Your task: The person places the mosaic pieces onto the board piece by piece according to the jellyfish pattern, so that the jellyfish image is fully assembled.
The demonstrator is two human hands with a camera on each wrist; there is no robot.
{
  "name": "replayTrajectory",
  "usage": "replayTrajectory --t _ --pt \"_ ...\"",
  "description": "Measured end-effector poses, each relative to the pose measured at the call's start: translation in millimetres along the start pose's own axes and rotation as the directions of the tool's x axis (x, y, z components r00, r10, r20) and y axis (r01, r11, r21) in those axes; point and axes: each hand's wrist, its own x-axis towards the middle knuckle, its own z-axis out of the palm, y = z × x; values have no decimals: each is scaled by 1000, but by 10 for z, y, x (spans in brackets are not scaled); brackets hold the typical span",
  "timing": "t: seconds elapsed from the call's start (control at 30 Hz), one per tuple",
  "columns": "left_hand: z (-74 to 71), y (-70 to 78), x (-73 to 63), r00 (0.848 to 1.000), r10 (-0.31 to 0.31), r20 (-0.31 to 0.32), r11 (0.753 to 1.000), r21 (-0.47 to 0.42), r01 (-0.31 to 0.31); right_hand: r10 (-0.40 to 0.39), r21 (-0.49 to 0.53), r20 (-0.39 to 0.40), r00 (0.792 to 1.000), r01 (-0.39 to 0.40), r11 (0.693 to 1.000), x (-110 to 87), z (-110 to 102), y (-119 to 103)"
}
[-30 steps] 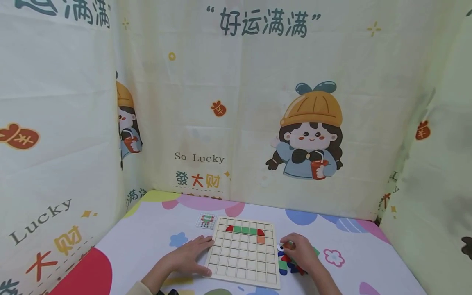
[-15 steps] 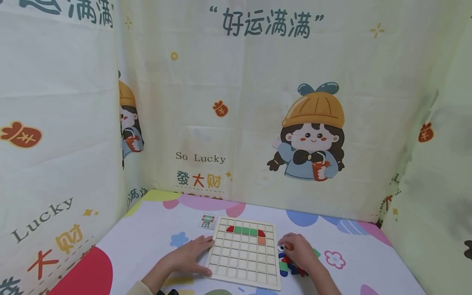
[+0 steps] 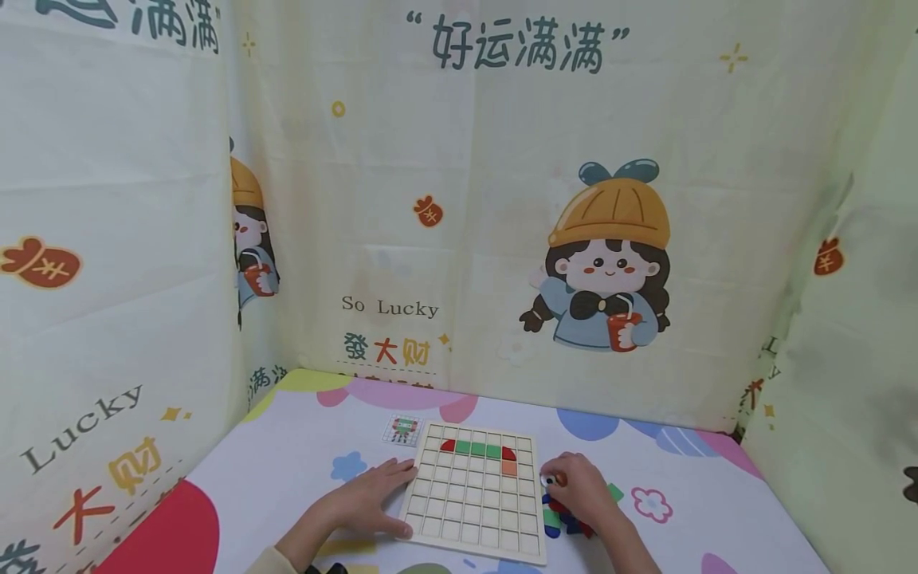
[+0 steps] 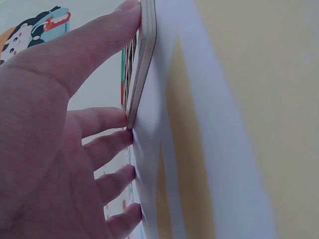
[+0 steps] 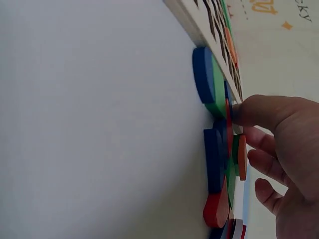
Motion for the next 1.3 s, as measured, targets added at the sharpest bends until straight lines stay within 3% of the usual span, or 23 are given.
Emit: replayTrajectory --t 0.13,0.37,0.73,0.97,1.3 --pt "-4 0 3 1000 -2 1 1000 -2 2 9 -10 -20 1000 -9 1000 2 9 -14" --pt "-10 6 -3 1000 -2 -2 1000 2 2 40 68 -40 998 -38 997 27 36 -88" --pt "-6 22 -10 1000 1 -3 1000 -1 -1 -16 85 -52 998 21 996 105 186 -293" --pt "4 24 -9 1000 4 0 1000 -2 -4 -4 102 -38 999 8 995 105 210 -375" --pt "-10 15 -9 1000 0 -3 1000 13 0 -102 144 -42 994 108 984 87 180 -383"
